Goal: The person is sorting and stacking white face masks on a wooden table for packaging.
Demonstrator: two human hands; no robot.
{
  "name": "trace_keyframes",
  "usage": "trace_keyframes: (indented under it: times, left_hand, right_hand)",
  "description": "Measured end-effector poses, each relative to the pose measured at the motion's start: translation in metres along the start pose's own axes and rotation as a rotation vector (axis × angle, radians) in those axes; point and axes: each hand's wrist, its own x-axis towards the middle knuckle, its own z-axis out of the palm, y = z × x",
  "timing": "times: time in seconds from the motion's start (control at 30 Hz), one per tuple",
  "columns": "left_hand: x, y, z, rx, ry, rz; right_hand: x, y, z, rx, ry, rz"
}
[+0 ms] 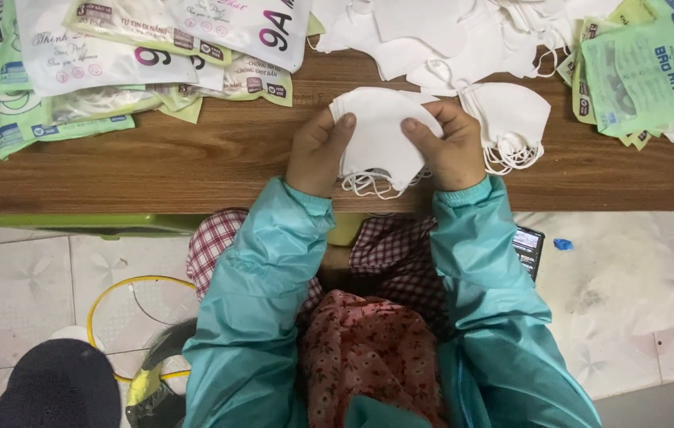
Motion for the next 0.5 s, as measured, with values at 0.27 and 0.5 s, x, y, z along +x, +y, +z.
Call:
trace_keyframes:
  times: [0.27, 0.5]
  left_hand:
    - [-0.001, 0.012, 0.001, 0.134, 0.098, 0.114]
    - [0.001, 0.04, -0.004, 0.162, 0.301, 0.24]
  right_hand:
    - [0.014, 0.003, -0.008, -0.158, -0.001, -0.143]
    - [0.049, 0.049, -0.062, -0.875, 0.049, -0.312]
